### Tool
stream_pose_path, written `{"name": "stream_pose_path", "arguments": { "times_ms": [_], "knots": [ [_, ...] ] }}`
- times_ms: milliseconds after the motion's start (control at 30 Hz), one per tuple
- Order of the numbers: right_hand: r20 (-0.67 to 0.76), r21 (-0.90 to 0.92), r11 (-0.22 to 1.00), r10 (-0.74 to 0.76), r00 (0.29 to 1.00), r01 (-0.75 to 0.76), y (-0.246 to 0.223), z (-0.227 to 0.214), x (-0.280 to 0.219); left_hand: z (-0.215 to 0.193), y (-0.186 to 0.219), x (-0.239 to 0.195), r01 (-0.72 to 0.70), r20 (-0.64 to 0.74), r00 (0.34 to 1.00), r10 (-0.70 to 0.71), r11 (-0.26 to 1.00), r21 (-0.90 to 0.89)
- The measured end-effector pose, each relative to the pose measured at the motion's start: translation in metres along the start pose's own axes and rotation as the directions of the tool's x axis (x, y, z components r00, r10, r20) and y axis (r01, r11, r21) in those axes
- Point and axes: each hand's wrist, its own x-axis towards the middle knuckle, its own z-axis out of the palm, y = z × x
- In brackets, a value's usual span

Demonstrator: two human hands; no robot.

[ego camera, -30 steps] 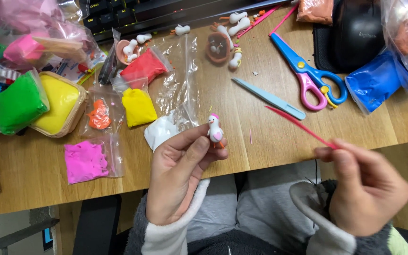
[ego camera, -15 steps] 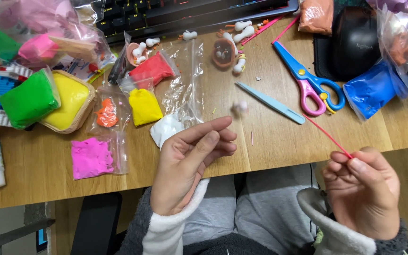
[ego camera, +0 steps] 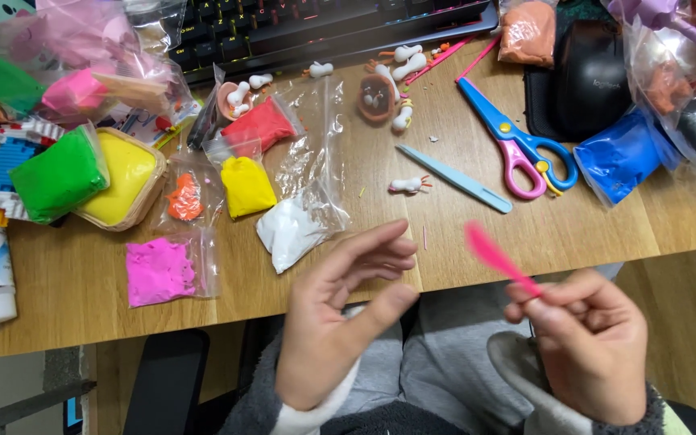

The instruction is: The person uses a pink sculpting tool to shape a small piece of pink clay on a wooden table. They then pick up a small white clay bird figurine and use a light blue sculpting tool to refine its features, including the beak and head.

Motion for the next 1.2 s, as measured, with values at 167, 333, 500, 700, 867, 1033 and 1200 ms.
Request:
{"name": "stream_pose_path", "arguments": {
  "times_ms": [167, 333, 500, 700, 867, 1033, 1200],
  "knots": [
    [0.074, -0.308, 0.949, 0.085, 0.994, -0.059, -0.021, 0.028, -0.002, 0.009, -0.005, 0.001, 0.018, 0.029, 0.999, -0.020, 0.997, 0.072],
    [0.161, -0.544, 0.838, 0.142, 0.977, -0.032, -0.038, 0.045, 0.001, 0.009, -0.004, 0.001, -0.008, 0.044, 0.999, 0.002, 0.988, 0.153],
    [0.508, -0.721, 0.555, 0.017, 0.861, 0.414, -0.050, 0.063, 0.024, 0.007, -0.003, 0.003, -0.224, 0.054, 0.974, 0.221, 0.891, 0.396],
    [0.566, -0.781, 0.237, -0.125, 0.815, 0.578, -0.050, 0.062, 0.058, -0.008, -0.027, 0.008, -0.458, 0.220, 0.809, 0.546, 0.349, 0.818],
    [0.633, -0.733, 0.172, -0.183, 0.752, 0.658, -0.045, 0.064, 0.062, -0.007, -0.036, 0.014, -0.466, 0.299, 0.786, 0.541, 0.199, 0.862],
    [0.660, -0.701, 0.200, -0.182, 0.729, 0.685, -0.043, 0.068, 0.069, -0.008, -0.043, 0.015, -0.472, 0.358, 0.757, 0.547, 0.080, 0.878],
    [0.704, -0.648, 0.207, -0.204, 0.680, 0.733, -0.036, 0.064, 0.073, -0.007, -0.048, 0.014, -0.447, 0.361, 0.740, 0.567, 0.014, 0.895]
  ]
}}
